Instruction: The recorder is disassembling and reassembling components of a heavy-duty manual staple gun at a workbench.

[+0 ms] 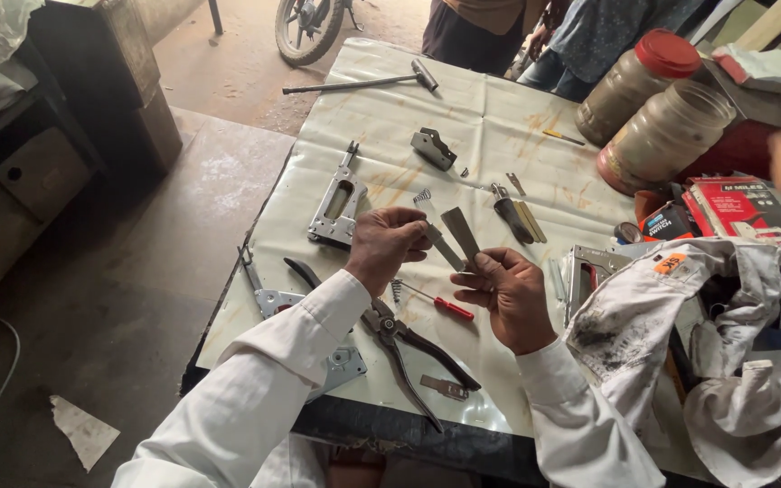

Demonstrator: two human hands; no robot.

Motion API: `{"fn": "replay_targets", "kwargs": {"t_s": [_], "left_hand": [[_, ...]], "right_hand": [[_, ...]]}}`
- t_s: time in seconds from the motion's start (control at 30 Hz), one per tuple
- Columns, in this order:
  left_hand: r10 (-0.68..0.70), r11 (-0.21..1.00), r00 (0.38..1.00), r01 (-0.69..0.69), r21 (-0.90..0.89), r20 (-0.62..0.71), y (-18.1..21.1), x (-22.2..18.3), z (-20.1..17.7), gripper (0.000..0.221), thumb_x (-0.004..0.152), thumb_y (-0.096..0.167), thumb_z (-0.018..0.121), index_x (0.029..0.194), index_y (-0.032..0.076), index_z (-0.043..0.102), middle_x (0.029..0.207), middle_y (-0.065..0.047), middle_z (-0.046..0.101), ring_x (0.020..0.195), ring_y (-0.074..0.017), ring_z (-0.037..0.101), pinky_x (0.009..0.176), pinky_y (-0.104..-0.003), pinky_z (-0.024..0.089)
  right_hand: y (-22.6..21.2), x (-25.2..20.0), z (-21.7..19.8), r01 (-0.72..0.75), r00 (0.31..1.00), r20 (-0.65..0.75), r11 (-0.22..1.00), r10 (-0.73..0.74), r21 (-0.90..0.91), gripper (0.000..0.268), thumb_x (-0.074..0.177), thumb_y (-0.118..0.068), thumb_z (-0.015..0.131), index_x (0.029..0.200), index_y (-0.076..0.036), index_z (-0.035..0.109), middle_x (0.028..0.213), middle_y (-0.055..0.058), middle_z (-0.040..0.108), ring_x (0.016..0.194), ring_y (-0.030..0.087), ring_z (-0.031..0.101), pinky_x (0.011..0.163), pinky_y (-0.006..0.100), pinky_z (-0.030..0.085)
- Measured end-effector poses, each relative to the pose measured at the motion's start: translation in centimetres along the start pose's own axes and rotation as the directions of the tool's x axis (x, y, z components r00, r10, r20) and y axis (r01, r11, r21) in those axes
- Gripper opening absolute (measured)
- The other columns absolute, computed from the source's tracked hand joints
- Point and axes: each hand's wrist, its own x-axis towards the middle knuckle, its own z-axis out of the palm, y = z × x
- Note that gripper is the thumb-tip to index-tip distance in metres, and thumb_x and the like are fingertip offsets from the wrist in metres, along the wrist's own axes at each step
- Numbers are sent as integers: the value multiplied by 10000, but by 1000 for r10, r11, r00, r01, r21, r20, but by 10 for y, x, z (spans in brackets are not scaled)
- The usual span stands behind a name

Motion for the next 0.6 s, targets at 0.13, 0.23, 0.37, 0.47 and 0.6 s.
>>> {"fn": "replay_targets", "kwargs": {"t_s": [0.13, 0.23, 0.37, 0.47, 0.6], "left_hand": [[-1, 1000, 1000, 1, 17, -6, 5, -5, 0, 280, 909, 113, 712, 1129, -60, 706, 902, -121, 761, 745, -160, 749, 650, -294, 645], [-13, 1000, 1000, 13, -2, 25, 7, -9, -7, 294, 910, 117, 721, 1141, -65, 703, 899, -134, 754, 744, -178, 745, 661, -306, 645], [-89, 996, 990, 92, -19, 113, 6, -5, -3, 361, 915, 153, 721, 1214, -45, 680, 946, -142, 737, 816, -210, 728, 748, -346, 630], [-99, 994, 984, 106, -36, 149, 12, -12, 3, 376, 915, 140, 703, 1249, -30, 665, 1015, -127, 742, 879, -212, 735, 803, -355, 631], [-54, 994, 987, 68, -91, 149, 15, -15, -1, 328, 967, 98, 671, 1260, -49, 672, 1072, -140, 737, 939, -223, 730, 851, -370, 623]], "right_hand": [[0, -3, 10, -18, 1000, 11, 999, 19, -33, 173, 988, -124, 624, 1083, 20, 608, 951, 175, 749, 850, 296, 776, 669, 415, 657], [5, -1, 19, -60, 998, -31, 994, 57, -91, 206, 976, -130, 622, 1100, 35, 608, 977, 193, 758, 841, 295, 774, 658, 409, 648], [3, 1, 12, -97, 989, -121, 989, 83, -113, 269, 978, -171, 613, 1116, 59, 601, 948, 191, 719, 799, 272, 757, 644, 450, 670], [3, -4, 6, -69, 994, -88, 997, 67, -20, 255, 984, -150, 631, 1125, 62, 603, 958, 192, 718, 814, 274, 758, 677, 447, 670], [13, 1, 0, 0, 999, 32, 995, -4, 102, 225, 1009, -107, 639, 1139, 75, 610, 955, 203, 723, 817, 281, 757, 687, 431, 661]]}}
